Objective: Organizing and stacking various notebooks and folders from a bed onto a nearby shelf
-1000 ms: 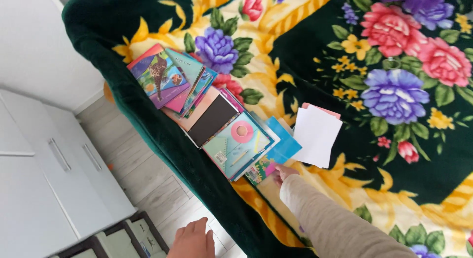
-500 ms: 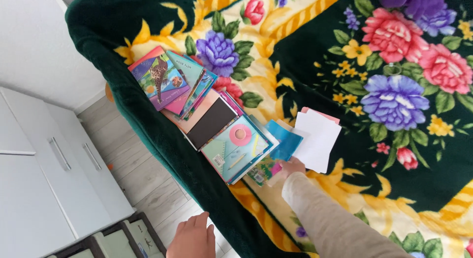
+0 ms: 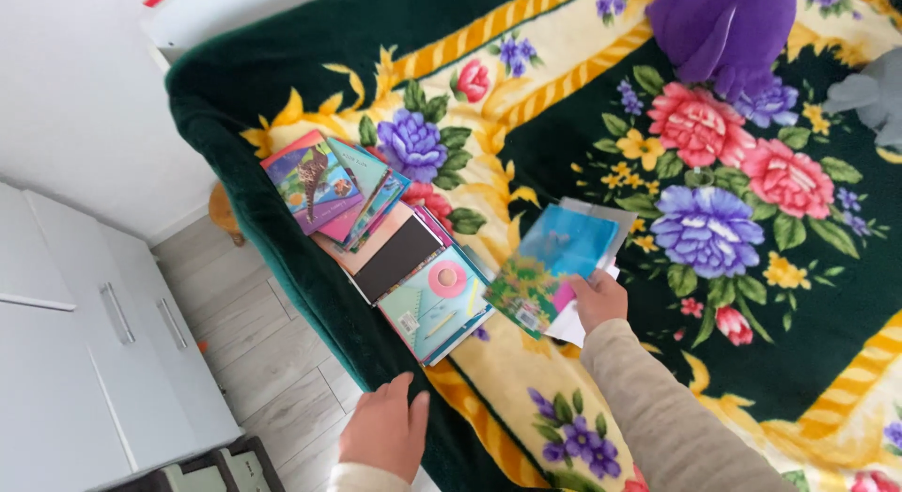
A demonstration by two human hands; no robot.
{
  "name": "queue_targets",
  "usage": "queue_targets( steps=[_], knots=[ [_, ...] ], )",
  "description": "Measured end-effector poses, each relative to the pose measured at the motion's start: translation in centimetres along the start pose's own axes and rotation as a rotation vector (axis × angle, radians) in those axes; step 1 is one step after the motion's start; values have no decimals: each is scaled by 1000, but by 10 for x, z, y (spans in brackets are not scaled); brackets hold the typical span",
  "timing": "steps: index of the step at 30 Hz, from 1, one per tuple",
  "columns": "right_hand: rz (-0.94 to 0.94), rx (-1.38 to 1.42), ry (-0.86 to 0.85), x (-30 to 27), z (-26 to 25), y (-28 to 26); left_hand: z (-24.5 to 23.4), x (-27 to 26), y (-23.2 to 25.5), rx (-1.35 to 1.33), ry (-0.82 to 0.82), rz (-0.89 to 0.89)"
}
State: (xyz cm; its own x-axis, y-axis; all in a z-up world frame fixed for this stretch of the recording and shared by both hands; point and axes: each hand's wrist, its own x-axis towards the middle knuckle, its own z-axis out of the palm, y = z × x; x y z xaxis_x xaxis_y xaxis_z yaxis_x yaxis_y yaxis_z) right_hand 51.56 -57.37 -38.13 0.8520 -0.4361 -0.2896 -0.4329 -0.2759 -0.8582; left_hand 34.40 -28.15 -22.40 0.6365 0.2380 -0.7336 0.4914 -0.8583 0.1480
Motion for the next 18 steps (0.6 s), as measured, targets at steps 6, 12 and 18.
queue_targets(
  steps=[6,12,18],
  knots=[
    [172,462,-304,-61,13,-87,-10,-7,9,-796,15,-43],
    [117,657,-710,-138,29,-135,-39,-33,8,-1554,-46,-129],
    [191,706,-967,-196,48,-164,-35,-22,-24,-2091,231,15]
  ],
)
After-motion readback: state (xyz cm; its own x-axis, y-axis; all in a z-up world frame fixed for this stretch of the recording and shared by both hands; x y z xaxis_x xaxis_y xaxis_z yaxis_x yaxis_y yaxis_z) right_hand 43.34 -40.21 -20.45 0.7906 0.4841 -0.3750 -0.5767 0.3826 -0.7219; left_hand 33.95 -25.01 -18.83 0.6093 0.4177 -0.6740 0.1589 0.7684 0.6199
